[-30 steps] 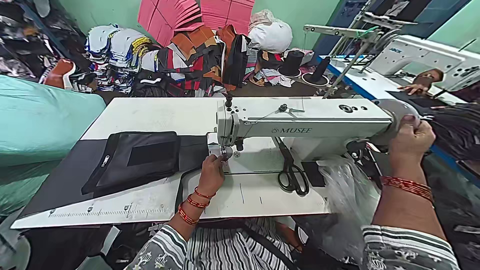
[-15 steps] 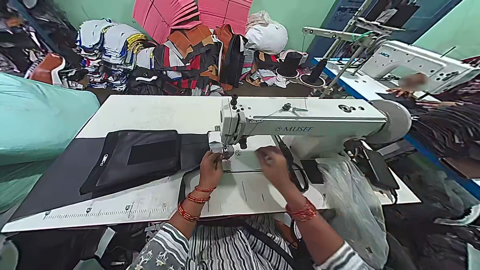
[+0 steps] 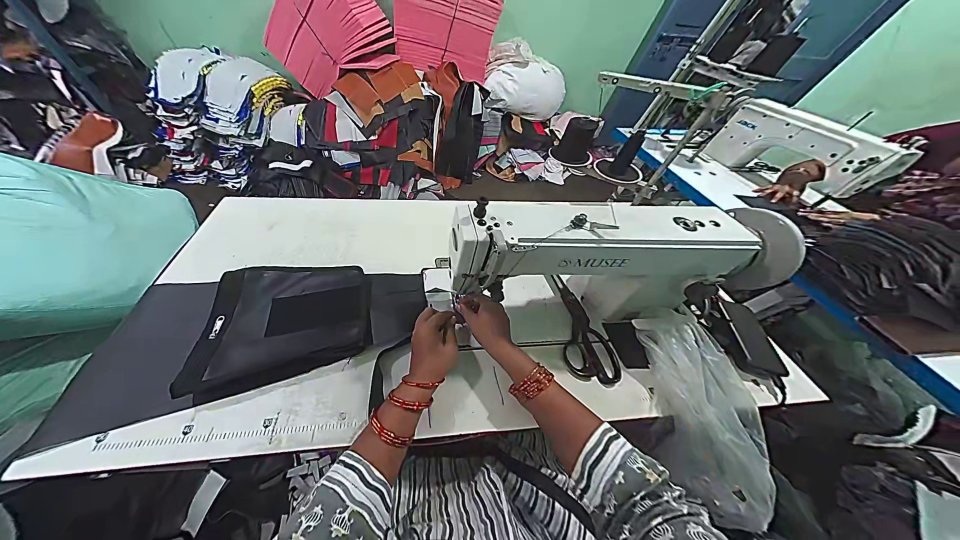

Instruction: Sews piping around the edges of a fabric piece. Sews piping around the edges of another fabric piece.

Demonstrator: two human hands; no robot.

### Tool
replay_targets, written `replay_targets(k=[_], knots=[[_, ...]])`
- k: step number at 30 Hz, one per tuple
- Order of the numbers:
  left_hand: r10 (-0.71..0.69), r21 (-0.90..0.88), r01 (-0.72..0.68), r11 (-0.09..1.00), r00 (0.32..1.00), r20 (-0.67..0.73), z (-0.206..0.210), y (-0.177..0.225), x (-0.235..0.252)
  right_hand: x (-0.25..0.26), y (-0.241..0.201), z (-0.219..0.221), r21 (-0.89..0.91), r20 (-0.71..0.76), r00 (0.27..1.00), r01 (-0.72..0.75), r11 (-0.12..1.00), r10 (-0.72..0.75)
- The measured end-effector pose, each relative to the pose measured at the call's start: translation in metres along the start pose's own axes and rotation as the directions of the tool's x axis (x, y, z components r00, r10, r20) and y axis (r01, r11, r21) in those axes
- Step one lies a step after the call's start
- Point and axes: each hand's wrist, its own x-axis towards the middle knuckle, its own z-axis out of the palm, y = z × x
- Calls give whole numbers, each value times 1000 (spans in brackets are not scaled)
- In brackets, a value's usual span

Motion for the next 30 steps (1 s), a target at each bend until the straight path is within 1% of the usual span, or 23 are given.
replay_targets(k=[4,7,10,13,17,20,22,24,27,28,29,30], knots=[[18,7,-18,1000,1000,-14,0,-1,-1,0,-3,-2,42,22,998,-56,998,55],[44,6,-43,999,999,-29,1,-3,-1,2,-2,-2,51,47,998,-50,997,47],[73,39,-71,997,996,-55,1,-4,-1,2,2,-6,-32,118,993,37,999,-33],[93,140,-85,986,995,-47,0,-5,-1,-3,7,-13,-119,203,973,132,984,-106],[10,251,-19,968,999,37,-3,1,0,-10,14,-22,-147,299,947,171,974,-121],[-31,270,11,963,997,70,-4,3,1,-14,22,-26,-144,346,921,243,959,-182],[-55,271,28,962,994,92,-5,3,1,-18,24,-29,-146,370,912,245,958,-177],[-67,271,38,962,993,101,-5,4,3,-19,23,-33,-161,425,889,258,952,-169],[-85,278,50,959,990,115,-6,4,2,-16,22,-46,-167,580,797,317,934,-167],[-88,280,52,959,989,119,-6,5,2,-16,20,-49,-162,597,787,309,937,-157],[-90,281,53,958,988,122,-6,5,2,-14,19,-50,-151,569,808,285,947,-152],[-89,281,52,958,988,123,-6,6,2,-13,18,-47,-137,509,849,243,960,-142]])
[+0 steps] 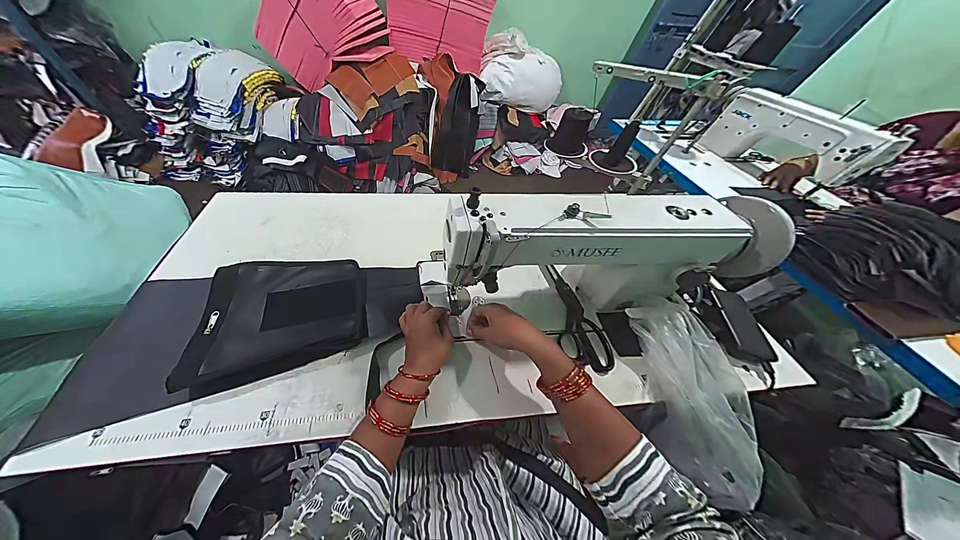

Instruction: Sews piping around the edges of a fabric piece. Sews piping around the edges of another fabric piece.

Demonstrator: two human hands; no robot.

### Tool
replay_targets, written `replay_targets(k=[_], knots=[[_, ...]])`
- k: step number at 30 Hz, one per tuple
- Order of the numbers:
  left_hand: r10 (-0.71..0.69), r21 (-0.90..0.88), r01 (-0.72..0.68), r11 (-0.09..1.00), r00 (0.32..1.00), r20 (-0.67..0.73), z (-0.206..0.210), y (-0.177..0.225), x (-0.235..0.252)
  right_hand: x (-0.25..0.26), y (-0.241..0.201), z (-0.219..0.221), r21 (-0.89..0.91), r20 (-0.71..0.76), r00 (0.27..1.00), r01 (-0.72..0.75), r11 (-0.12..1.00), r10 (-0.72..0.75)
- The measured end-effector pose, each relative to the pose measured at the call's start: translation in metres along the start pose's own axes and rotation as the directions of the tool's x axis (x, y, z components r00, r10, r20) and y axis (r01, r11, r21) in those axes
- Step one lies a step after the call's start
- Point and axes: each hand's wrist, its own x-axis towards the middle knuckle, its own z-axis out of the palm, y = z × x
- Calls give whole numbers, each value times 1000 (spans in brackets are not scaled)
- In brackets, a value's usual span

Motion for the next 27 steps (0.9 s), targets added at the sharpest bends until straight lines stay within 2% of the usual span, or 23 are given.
replay_targets(k=[3,7,12,17,20,24,27], knots=[[9,-7,-10,1000,1000,-21,0,0,0,13,-5,11,79,-195,979,-46,996,60],[16,-51,-19,999,998,-62,-1,-2,0,21,-18,26,75,-302,950,-56,996,76],[-10,-77,5,997,998,-68,-2,0,1,18,-28,36,109,-375,919,-84,991,119],[-21,-78,16,997,997,-70,-2,0,1,16,-30,41,67,-446,892,-41,997,67],[-11,-57,7,998,998,-69,-2,-1,1,17,-30,40,-1,-436,900,-3,1000,2],[18,-41,-21,999,997,-74,1,-3,1,15,-29,42,-91,-490,872,-54,994,2],[49,-37,-53,998,994,-99,2,-5,0,10,-24,40,-82,-448,894,-64,995,20]])
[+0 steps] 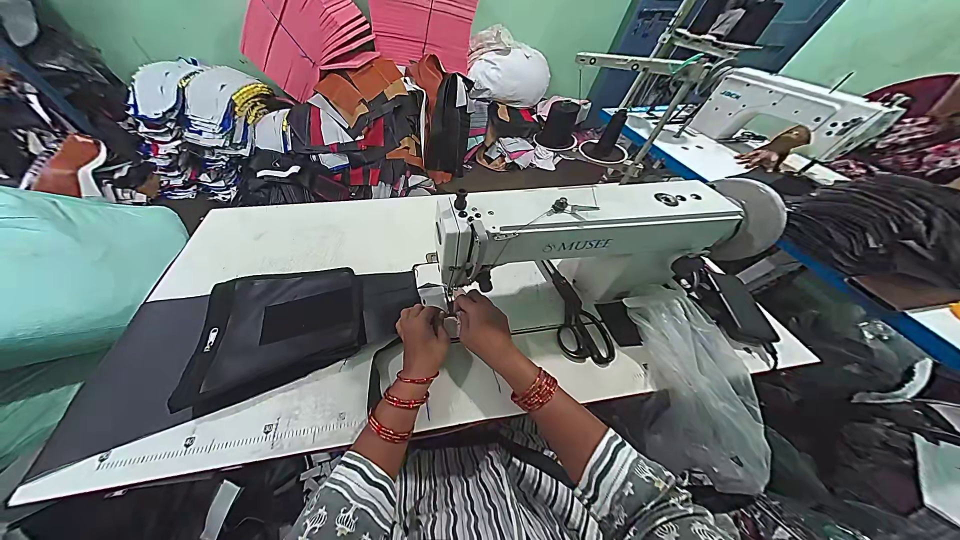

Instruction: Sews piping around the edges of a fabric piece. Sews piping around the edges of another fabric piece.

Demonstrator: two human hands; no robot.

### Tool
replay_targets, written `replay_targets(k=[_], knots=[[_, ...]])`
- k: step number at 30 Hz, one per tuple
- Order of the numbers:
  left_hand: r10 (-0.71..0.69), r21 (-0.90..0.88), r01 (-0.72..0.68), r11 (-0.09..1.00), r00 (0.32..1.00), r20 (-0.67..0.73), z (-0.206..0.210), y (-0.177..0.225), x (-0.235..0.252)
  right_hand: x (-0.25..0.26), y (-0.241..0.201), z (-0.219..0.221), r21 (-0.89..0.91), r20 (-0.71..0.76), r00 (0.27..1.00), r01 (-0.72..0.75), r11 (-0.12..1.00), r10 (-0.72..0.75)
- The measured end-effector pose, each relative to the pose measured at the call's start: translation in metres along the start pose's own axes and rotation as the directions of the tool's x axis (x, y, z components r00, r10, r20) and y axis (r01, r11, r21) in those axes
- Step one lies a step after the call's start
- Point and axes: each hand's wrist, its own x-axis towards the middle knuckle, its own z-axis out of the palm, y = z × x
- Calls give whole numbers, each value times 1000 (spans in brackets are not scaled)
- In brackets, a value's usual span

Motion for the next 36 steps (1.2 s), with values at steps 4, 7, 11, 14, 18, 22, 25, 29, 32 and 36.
replay_targets(k=[4,7,11,14,18,22,25,29,32,36], knots=[[-5,2,5,1000,1000,8,-1,2,0,-2,8,2,65,-58,998,40,997,-36],[8,7,-8,1000,1000,9,0,0,0,4,4,1,7,-35,992,123,992,-123],[18,0,-18,1000,1000,0,0,-1,0,9,-3,-2,-103,32,994,111,988,-108],[26,-11,-26,1000,1000,-11,0,-1,-1,1,-1,-2,-86,-9,998,65,994,-66],[28,2,-28,1000,999,18,0,-1,-1,-9,8,2,-61,-130,991,32,998,-40],[29,-1,-29,1000,1000,9,0,-1,-1,-8,19,-2,98,74,997,12,995,-19],[4,-1,-4,1000,999,45,-3,1,-1,-16,13,-7,119,197,980,-29,992,5],[-15,18,13,1000,996,87,-1,3,0,-26,10,-5,66,230,973,15,998,-29],[-44,39,39,998,989,139,-3,4,2,-31,5,-5,34,306,949,68,997,-75],[-81,55,71,996,974,213,-6,4,4,-53,-12,-4,23,441,889,123,992,-120]])
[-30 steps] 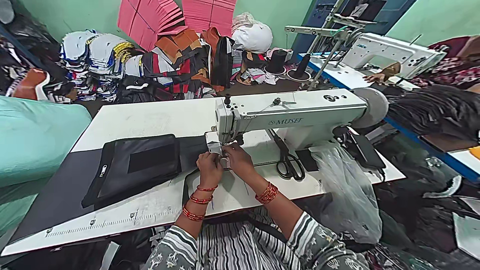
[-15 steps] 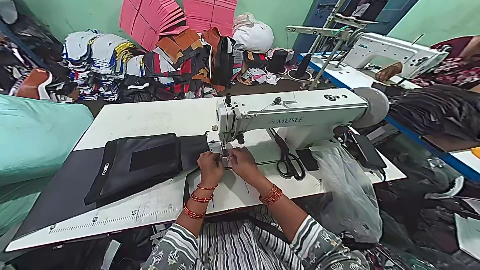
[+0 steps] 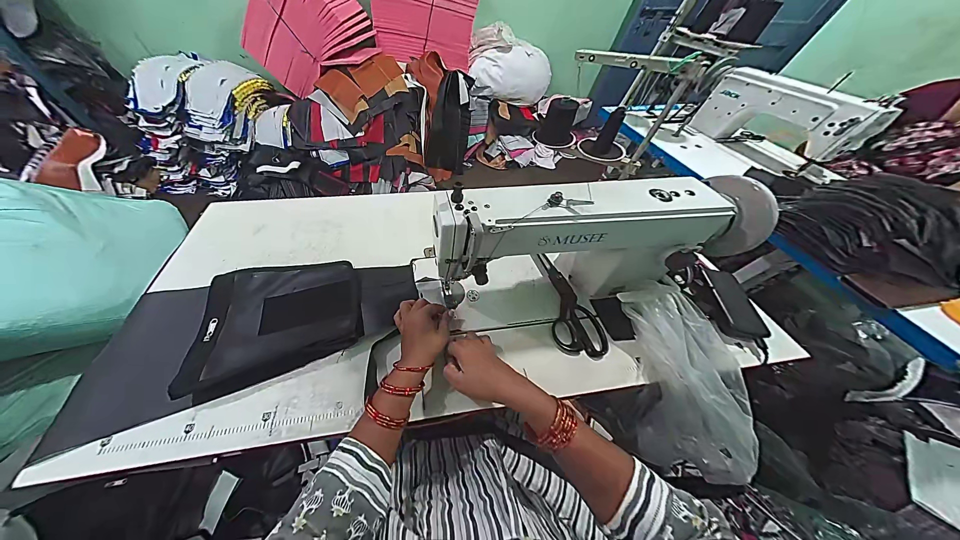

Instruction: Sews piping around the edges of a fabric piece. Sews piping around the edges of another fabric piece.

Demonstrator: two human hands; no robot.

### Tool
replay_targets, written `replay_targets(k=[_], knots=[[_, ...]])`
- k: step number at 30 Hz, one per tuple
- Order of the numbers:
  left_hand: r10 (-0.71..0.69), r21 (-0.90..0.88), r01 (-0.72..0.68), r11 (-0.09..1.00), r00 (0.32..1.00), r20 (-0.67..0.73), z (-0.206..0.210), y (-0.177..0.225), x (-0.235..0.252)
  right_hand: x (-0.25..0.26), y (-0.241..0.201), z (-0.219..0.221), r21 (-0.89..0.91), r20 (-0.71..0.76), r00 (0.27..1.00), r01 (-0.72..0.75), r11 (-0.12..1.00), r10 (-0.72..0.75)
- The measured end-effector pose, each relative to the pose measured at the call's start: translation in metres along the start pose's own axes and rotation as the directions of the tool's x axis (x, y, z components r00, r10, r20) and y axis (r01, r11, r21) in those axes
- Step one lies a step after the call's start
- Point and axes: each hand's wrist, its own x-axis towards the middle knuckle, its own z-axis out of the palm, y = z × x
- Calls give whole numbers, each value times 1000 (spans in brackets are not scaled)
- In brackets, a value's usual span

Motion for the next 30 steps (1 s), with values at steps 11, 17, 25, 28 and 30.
replay_targets(k=[11,17,25,28,30], knots=[[45,-28,-45,999,999,-24,-4,8,-12,25,28,-17,641,-296,920,-8,768,256],[48,-10,-47,999,974,222,-41,15,-12,60,18,-5,799,-345,863,64,598,369],[133,206,-202,958,943,307,-123,-19,22,55,19,-2,742,-321,899,43,669,298],[220,350,-335,875,918,329,-137,-43,37,53,12,-3,427,-312,937,-8,904,155],[240,433,-434,790,869,433,-144,-57,47,48,2,-2,228,-302,948,-27,973,97]])
